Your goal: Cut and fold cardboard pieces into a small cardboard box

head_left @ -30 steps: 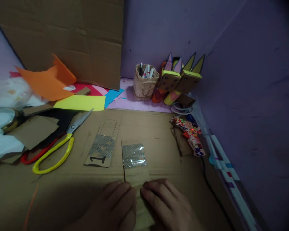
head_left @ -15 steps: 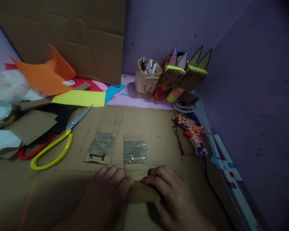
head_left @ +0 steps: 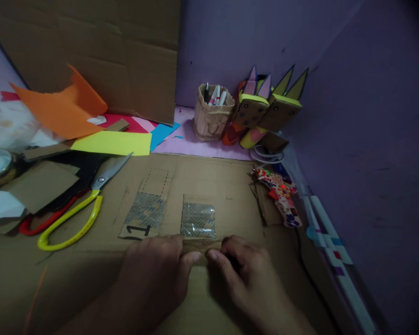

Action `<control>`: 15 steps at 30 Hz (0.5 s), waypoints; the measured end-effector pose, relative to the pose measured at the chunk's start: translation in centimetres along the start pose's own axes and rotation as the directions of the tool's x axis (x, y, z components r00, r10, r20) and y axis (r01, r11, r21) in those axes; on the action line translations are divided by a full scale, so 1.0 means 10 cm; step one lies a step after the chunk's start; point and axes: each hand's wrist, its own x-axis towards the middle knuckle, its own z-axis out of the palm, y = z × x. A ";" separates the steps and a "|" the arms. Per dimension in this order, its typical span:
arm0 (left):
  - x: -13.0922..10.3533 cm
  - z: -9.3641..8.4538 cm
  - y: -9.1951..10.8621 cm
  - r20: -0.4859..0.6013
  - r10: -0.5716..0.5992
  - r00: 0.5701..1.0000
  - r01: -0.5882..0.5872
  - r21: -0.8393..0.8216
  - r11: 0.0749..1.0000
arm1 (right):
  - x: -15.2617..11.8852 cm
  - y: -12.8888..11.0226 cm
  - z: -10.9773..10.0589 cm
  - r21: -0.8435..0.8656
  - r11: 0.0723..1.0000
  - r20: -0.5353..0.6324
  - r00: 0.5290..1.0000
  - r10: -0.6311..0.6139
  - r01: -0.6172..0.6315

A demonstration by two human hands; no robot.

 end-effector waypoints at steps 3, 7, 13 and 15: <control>0.04 0.00 0.02 0.036 -0.096 0.995 0.093 0.077 0.993 | 0.04 -0.02 0.02 -0.039 0.997 0.006 0.998 0.061 -0.061; 0.06 0.01 0.04 0.002 -0.138 0.990 0.136 0.146 0.980 | 0.07 -0.03 0.03 -0.068 0.990 -0.004 0.992 0.127 -0.127; 0.08 -0.05 0.05 0.087 -0.162 0.983 0.146 0.171 0.974 | 0.09 -0.06 0.05 -0.155 0.972 0.001 0.984 0.177 -0.175; 0.07 -0.09 0.05 0.104 -0.155 0.982 0.140 0.145 0.980 | 0.09 -0.06 0.06 -0.187 0.966 -0.004 0.984 0.178 -0.176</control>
